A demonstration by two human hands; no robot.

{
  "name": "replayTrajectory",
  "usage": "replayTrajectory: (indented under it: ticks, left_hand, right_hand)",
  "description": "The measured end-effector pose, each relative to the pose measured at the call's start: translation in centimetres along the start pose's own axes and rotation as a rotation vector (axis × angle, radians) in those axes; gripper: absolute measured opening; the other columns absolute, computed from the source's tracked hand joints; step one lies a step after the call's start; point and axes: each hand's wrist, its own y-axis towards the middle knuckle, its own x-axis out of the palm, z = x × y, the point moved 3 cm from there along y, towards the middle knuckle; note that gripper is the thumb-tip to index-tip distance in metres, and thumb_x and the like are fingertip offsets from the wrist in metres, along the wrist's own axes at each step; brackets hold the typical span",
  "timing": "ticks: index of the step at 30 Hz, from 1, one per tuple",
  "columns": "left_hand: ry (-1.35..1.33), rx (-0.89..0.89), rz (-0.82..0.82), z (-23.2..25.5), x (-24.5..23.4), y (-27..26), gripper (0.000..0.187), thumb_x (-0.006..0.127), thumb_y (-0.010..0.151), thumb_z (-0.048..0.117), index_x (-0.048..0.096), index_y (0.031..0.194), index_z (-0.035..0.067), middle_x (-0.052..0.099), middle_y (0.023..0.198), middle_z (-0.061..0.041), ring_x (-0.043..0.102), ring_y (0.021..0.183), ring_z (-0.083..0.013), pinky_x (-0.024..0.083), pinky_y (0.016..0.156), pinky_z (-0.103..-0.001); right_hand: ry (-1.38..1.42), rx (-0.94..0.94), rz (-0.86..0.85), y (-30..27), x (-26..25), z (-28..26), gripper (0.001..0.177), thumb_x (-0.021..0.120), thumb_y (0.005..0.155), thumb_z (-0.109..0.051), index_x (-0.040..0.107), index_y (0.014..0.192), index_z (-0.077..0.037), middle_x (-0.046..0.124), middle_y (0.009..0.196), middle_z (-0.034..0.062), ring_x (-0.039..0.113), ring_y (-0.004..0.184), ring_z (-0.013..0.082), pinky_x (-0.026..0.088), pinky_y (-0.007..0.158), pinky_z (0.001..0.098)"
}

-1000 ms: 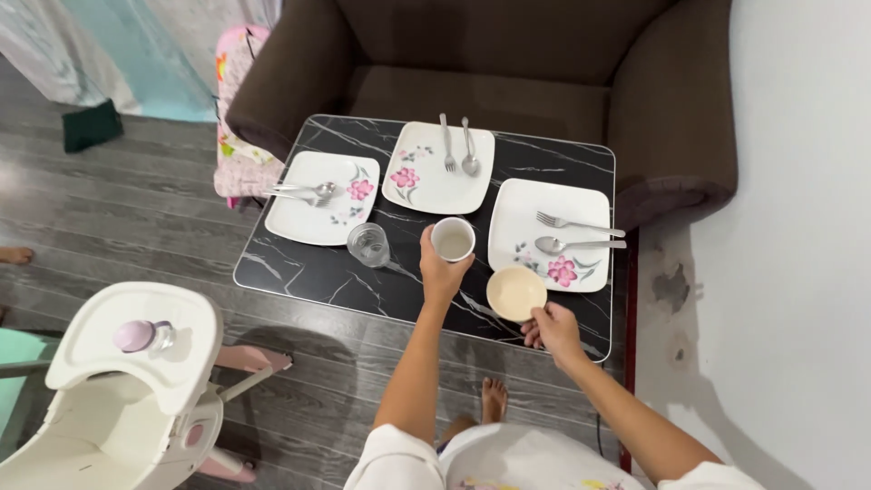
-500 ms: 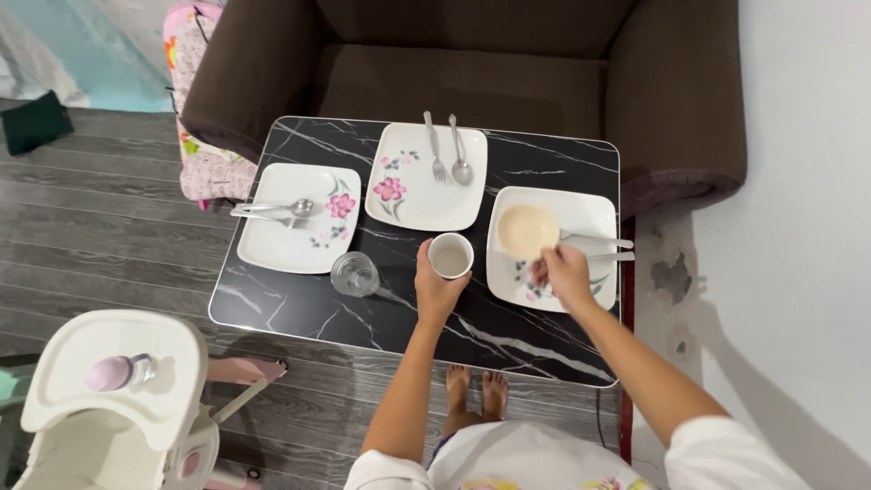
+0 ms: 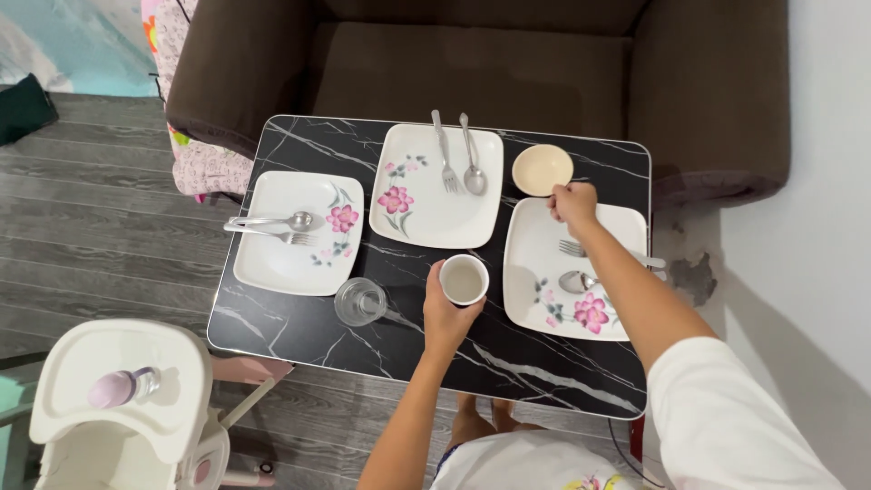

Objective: Set a dining table with plates, cutlery, water, and bowls.

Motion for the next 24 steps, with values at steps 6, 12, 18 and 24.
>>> replayTrajectory:
  ticks: [6, 12, 18, 24]
  left_hand:
    - [0.046, -0.020, 0.000, -0.4, -0.2, 0.3, 0.087, 0.090, 0.070, 0.016, 0.044, 0.143, 0.001, 0.063, 0.131, -0.018, 0.067, 0.118, -0.0306, 0.055, 0.095, -0.038]
    - [0.040, -0.034, -0.022, 0.1, -0.2, 0.5, 0.083, 0.090, 0.072, 0.017, 0.045, 0.141, 0.002, 0.063, 0.132, -0.017, 0.068, 0.118, -0.0314, 0.055, 0.096, -0.038]
    - [0.056, -0.016, -0.012, -0.6, -0.1, 0.4, 0.087, 0.090, 0.071, 0.018, 0.044, 0.143, 0.002, 0.062, 0.133, -0.017, 0.067, 0.119, -0.0321, 0.055, 0.096, -0.038]
    - [0.128, 0.036, -0.079, -0.5, -0.6, 0.3, 0.109, 0.095, 0.066, 0.024, 0.032, 0.150, -0.002, 0.046, 0.150, -0.022, 0.058, 0.129, -0.0386, 0.052, 0.099, -0.042]
  right_hand:
    - [-0.171, 0.005, 0.113, 2.7, -0.4, 0.6, 0.027, 0.063, 0.091, -0.006, 0.062, 0.064, 0.001, 0.060, 0.058, 0.0090, 0.052, 0.041, 0.0133, 0.033, 0.034, 0.0297]
    - [-0.137, 0.137, 0.111, 1.9, -0.5, -0.6, 0.023, 0.063, 0.088, 0.001, 0.058, 0.066, 0.003, 0.060, 0.060, 0.0106, 0.051, 0.042, 0.0147, 0.030, 0.036, 0.0305]
    - [-0.206, 0.123, 0.149, -0.1, -0.2, -2.2, 0.026, 0.069, 0.089, -0.005, 0.057, 0.067, 0.004, 0.062, 0.061, 0.0120, 0.055, 0.042, 0.0154, 0.035, 0.035, 0.0298]
    - [0.092, 0.061, 0.178, -2.2, -1.0, -1.5, 0.026, 0.070, 0.097, -0.016, 0.065, 0.082, 0.004, 0.059, 0.062, 0.0082, 0.050, 0.043, 0.0135, 0.030, 0.036, 0.0289]
